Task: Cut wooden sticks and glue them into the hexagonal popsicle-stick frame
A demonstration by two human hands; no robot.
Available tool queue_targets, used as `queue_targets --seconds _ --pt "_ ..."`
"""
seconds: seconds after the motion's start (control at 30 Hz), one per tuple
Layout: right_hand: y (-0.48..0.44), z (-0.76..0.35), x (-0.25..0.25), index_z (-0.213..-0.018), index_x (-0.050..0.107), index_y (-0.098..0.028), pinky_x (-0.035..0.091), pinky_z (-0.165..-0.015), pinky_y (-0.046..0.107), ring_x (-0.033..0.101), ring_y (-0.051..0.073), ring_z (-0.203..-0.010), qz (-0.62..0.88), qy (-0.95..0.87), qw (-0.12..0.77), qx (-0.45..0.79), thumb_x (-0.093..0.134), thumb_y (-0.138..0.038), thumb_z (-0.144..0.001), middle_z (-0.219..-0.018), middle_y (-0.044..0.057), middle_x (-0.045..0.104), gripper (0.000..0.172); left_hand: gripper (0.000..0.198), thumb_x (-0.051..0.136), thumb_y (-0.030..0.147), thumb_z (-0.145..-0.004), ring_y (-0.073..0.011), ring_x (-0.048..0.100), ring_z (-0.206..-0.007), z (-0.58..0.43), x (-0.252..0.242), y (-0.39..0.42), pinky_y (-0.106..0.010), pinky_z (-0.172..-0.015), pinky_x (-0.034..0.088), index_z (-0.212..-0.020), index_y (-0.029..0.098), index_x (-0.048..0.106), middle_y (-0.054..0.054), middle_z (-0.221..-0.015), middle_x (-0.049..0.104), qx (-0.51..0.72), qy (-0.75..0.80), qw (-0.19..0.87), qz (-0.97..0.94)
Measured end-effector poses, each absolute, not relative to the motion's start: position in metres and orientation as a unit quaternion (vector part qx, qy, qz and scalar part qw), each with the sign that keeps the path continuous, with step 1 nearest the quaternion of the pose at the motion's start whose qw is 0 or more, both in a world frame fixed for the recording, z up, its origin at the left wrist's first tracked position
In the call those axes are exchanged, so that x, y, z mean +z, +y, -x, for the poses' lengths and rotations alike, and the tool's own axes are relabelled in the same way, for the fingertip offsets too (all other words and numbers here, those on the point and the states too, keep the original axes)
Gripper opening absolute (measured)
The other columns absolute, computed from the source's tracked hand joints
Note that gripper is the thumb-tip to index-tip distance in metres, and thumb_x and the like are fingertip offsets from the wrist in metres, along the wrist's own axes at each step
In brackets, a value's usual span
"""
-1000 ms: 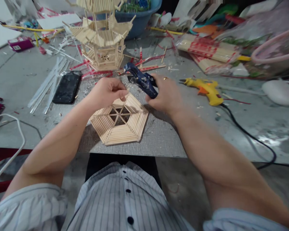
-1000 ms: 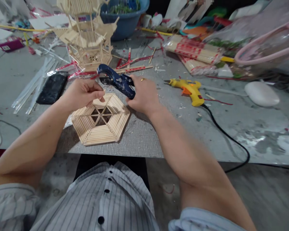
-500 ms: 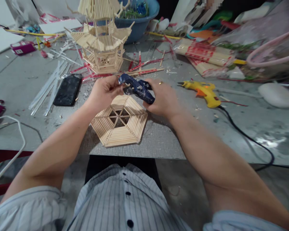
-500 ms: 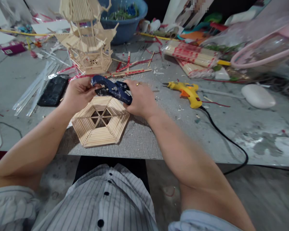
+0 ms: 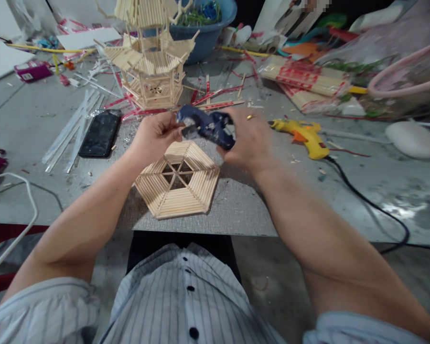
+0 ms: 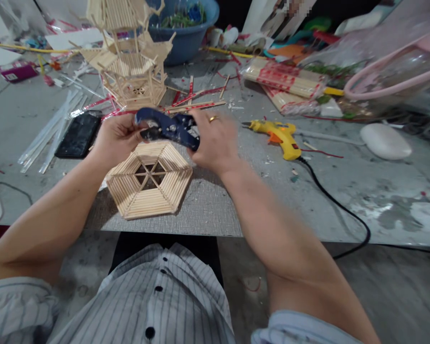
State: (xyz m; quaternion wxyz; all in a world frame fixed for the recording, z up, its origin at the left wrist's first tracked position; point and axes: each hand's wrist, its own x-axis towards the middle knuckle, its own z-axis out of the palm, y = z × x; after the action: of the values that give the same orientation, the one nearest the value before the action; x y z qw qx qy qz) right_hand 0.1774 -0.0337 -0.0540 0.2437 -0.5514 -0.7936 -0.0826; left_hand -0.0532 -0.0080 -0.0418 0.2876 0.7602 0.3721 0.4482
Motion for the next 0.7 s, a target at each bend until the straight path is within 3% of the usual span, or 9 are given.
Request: queue_targets --seconds 0.13,0.2,0.27,0.43,0.57,0.67,0.7 --pt "-0.020 -0.188 -0.041 -0.141 0.032 -0.010 0.026 -0.104 0.066 0.039 0.043 -0.129 0.637 -0.695 0.305 -0.140 0.059 -0.032 -0.083 -0.136 0.026 0.045 0.068 0.010 0.062 0.017 -0.079 -0.0070 0.042 -0.053 0.056 -0.037 -0.006 -0.023 -0.052 0.032 -0.069 0.016 0.060 0.002 -0.058 0.056 0.418 0.421 0.242 -0.768" --pt "-0.009 -0.192 -0.034 -0.142 0.033 -0.014 0.018 -0.104 0.073 0.033 0.044 -0.133 0.625 -0.714 0.286 -0.135 0.050 -0.030 -0.089 -0.136 0.024 0.045 0.058 0.010 0.060 0.016 -0.079 -0.0073 0.043 -0.054 0.058 -0.037 -0.005 -0.023 -0.054 0.032 -0.069 0.016 0.060 0.002 -0.059 0.057 0.411 0.443 0.220 -0.766" --pt "0.002 -0.195 -0.026 -0.142 0.035 -0.016 0.012 -0.106 0.073 0.029 0.040 -0.137 0.590 -0.759 0.233 -0.151 0.035 -0.019 -0.094 -0.137 0.020 0.046 0.049 0.009 0.060 0.015 -0.078 -0.0075 0.044 -0.055 0.058 -0.038 -0.003 -0.024 -0.054 0.032 -0.069 0.016 0.060 0.002 -0.059 0.057 0.403 0.455 0.203 -0.768" --pt "0.011 -0.196 -0.001 -0.140 0.042 -0.012 0.006 -0.116 0.059 0.024 0.031 -0.142 0.538 -0.817 0.048 -0.200 0.023 -0.002 -0.089 -0.142 0.014 0.045 0.055 0.009 0.060 0.014 -0.076 -0.0074 0.042 -0.055 0.058 -0.039 -0.004 -0.024 -0.055 0.031 -0.067 0.016 0.060 0.003 -0.059 0.056 0.391 0.449 0.188 -0.781" --pt "0.006 -0.197 0.018 -0.146 0.034 -0.012 0.009 -0.116 0.061 0.029 0.034 -0.140 0.630 -0.735 0.091 -0.235 0.029 -0.010 -0.092 -0.143 0.019 0.042 0.055 0.009 0.060 0.015 -0.077 -0.0072 0.041 -0.054 0.056 -0.037 -0.006 -0.024 -0.054 0.031 -0.068 0.016 0.060 0.003 -0.058 0.056 0.396 0.441 0.200 -0.781" --pt "-0.002 -0.199 0.010 -0.150 0.027 -0.013 0.022 -0.111 0.064 0.038 0.040 -0.132 0.670 -0.702 0.139 -0.197 0.058 -0.013 -0.072 -0.144 0.021 0.040 0.084 0.011 0.059 0.014 -0.078 -0.0065 0.040 -0.052 0.054 -0.035 -0.009 -0.023 -0.053 0.032 -0.067 0.016 0.059 0.004 -0.057 0.055 0.413 0.426 0.234 -0.770" --pt "-0.006 -0.198 0.002 -0.149 0.029 -0.013 0.029 -0.109 0.062 0.042 0.039 -0.129 0.677 -0.698 0.169 -0.160 0.059 -0.013 -0.068 -0.142 0.021 0.044 0.087 0.012 0.059 0.014 -0.078 -0.0064 0.041 -0.051 0.053 -0.034 -0.010 -0.023 -0.053 0.033 -0.066 0.017 0.058 0.004 -0.057 0.055 0.421 0.418 0.253 -0.764"
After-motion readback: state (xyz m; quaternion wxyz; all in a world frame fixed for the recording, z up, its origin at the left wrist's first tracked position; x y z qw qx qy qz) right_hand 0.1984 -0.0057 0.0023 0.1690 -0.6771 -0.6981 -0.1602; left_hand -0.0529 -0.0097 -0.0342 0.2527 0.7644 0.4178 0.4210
